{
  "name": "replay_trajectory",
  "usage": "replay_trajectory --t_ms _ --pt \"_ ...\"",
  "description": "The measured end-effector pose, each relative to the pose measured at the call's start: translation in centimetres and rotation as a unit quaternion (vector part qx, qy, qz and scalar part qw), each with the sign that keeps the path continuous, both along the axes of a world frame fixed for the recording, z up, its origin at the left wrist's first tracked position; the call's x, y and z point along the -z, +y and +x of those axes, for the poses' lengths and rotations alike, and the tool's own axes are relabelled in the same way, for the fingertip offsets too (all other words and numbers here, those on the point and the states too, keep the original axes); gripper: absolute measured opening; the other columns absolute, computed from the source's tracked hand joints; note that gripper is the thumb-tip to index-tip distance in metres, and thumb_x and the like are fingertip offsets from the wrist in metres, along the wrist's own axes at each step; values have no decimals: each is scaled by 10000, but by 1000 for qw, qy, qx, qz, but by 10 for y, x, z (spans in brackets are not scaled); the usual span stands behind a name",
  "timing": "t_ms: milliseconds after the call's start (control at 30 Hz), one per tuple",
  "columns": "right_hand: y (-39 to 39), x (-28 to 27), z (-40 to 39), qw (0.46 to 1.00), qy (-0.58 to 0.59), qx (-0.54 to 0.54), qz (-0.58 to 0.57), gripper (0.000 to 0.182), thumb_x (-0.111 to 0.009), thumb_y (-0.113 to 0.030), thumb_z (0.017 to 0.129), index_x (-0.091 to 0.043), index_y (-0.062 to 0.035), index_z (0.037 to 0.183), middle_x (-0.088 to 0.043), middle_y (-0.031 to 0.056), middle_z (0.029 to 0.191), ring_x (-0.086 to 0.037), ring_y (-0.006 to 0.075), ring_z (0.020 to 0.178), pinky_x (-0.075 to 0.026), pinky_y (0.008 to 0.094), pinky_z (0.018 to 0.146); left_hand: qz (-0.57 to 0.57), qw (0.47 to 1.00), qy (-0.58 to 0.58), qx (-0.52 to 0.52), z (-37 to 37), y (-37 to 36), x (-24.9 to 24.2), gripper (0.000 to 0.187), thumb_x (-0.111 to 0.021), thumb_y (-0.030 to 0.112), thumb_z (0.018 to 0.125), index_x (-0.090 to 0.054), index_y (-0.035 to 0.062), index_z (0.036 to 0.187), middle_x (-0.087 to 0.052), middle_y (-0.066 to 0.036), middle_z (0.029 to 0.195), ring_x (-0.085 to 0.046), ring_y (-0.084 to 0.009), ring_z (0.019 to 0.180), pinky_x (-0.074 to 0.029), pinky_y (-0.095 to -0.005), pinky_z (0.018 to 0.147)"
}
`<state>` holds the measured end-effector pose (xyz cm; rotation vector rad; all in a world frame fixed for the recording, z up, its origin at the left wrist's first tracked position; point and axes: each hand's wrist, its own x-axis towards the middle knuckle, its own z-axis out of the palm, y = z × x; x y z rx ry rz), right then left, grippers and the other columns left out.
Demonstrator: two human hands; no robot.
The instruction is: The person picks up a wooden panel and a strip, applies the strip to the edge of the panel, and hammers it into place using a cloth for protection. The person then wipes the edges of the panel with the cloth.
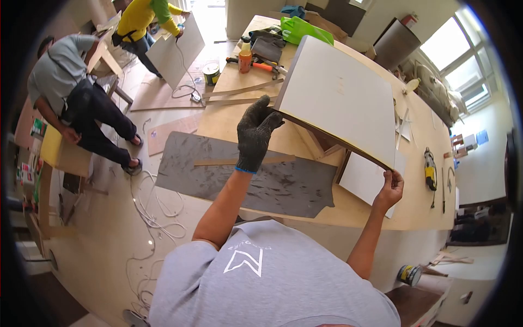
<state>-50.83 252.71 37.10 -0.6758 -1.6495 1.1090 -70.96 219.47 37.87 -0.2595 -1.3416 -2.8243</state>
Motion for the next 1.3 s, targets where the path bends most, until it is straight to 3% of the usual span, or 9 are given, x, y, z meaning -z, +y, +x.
replay_trajectory --t_ms 167,267,367,467,700,900,1000,1300 --pt "1 -2 -1 1000 -11 1 8 185 -702 -46 902 -609 33 1042 -658 84 976 -654 153 876 -569 278 825 29 995 -83 55 3 -5 10 402 -677 71 921 -566 -43 1290 -658 -120 1078 -667 -178 914 -598 -335 811" --pt "-4 -4 0 1000 4 -2 7 170 -701 -45 903 -611 23 1031 -655 77 962 -652 149 873 -569 276 819 11 999 -44 -2 11 -4 7 356 -667 40 922 -599 -32 1264 -660 -116 1104 -656 -164 937 -585 -311 826" --pt "-6 -1 2 1000 21 -8 4 158 -702 -45 902 -616 9 1025 -653 64 940 -644 138 851 -563 267 800 -213 958 148 -125 3 -10 5 310 -656 1 919 -635 -18 1228 -667 -100 1124 -643 -143 956 -574 -287 832" --pt "-6 3 11 999 31 -17 2 157 -706 -46 900 -621 0 1023 -650 52 921 -632 126 821 -552 258 781 -239 944 182 -135 -2 -15 9 277 -648 -24 917 -659 -11 1194 -673 -87 1134 -634 -128 971 -568 -272 830" --pt "-22 0 27 1000 9 -27 -2 138 -717 -44 892 -638 -6 998 -649 28 874 -626 108 792 -526 235 753 -109 992 57 -36 2 -14 0 263 -662 3 916 -656 -32 1177 -693 -94 1065 -641 -133 941 -553 -272 822" --pt "-35 -6 33 999 7 -45 5 120 -710 -57 904 -637 -20 992 -642 4 850 -625 86 782 -514 216 735 -135 989 37 -45 0 -14 0 223 -663 20 921 -667 -37 1136 -700 -108 1036 -663 -140 868 -595 -286 748" --pt "-41 -10 30 998 31 -51 -7 127 -722 -44 893 -633 -16 980 -634 -2 826 -580 61 764 -472 196 696 -153 986 51 -51 2 -14 -6 222 -652 18 924 -667 -35 1139 -690 -113 1062 -655 -137 877 -600 -293 753" --pt "-35 -15 20 999 29 -19 -10 102 -708 -61 904 -635 -15 958 -633 3 822 -583 65 729 -478 205 673 -183 980 58 -50 2 -14 -10 240 -661 36 925 -667 -30 1155 -683 -114 1094 -649 -148 895 -592 -306 779"
